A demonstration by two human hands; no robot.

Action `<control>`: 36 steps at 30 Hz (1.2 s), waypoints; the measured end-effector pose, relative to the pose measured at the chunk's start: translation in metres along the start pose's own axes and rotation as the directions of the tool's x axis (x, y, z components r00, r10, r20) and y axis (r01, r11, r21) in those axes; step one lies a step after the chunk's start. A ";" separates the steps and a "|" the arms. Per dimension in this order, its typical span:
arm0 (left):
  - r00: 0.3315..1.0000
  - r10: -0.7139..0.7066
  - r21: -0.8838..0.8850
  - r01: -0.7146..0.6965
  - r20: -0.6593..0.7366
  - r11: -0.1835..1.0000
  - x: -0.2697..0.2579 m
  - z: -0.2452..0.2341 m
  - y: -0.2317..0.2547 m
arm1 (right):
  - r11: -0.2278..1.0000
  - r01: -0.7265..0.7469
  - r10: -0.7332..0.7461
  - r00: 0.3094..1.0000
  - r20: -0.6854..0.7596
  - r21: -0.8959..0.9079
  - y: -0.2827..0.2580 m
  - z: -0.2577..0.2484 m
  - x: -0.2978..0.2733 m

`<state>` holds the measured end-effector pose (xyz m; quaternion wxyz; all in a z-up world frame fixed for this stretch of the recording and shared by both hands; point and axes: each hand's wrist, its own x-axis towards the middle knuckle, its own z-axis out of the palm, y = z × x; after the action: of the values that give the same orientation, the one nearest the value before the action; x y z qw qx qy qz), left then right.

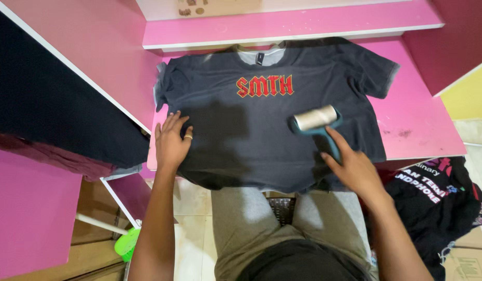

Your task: The person uses a lint roller to clean a dark gray t-shirt laid on a pink surface. After rolling the shirt, they place it on a hanger and hang it in a closet. Then they pick up a black t-shirt and begin to unfold it.

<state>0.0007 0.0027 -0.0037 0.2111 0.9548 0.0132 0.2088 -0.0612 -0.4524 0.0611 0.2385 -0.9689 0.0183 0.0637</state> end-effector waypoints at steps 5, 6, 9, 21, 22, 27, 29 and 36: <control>1.000 0.013 0.016 -0.013 0.007 1.000 0.001 0.000 -0.002 | 0.996 -0.042 0.037 0.998 0.058 0.084 0.022 -0.020 -0.037; 1.000 0.016 0.022 -0.016 0.009 1.000 -0.001 0.000 -0.002 | 0.988 -0.102 0.092 0.992 0.091 0.112 0.025 -0.020 -0.041; 0.999 0.036 0.014 -0.036 -0.010 0.999 0.000 0.001 -0.002 | 0.976 -0.013 0.007 1.000 0.026 0.219 0.029 -0.018 -0.041; 1.000 0.009 0.030 -0.010 0.016 1.000 0.001 0.001 0.000 | 0.910 0.245 -0.176 0.959 -0.222 0.336 0.041 -0.009 0.021; 1.000 0.015 0.027 -0.015 0.016 1.000 -0.001 0.002 0.000 | 0.907 0.257 -0.178 0.952 -0.247 0.335 0.045 -0.010 0.029; 0.999 0.035 0.046 -0.036 0.017 0.998 -0.001 -0.002 0.002 | 0.900 0.226 -0.096 0.937 -0.336 0.372 0.063 -0.009 0.063; 0.999 0.022 0.030 -0.023 0.025 0.999 0.001 -0.003 0.003 | 0.879 0.286 -0.130 0.914 -0.385 0.381 0.068 -0.008 0.078; 0.999 0.021 0.049 -0.022 0.030 0.999 0.001 -0.003 0.008 | 0.790 0.333 -0.143 0.917 -0.373 0.515 0.064 0.017 0.105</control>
<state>-0.0005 -0.0032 0.0026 0.1853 0.9628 0.0051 0.1965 0.0367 -0.5015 0.0025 0.5163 -0.8449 -0.0497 -0.1307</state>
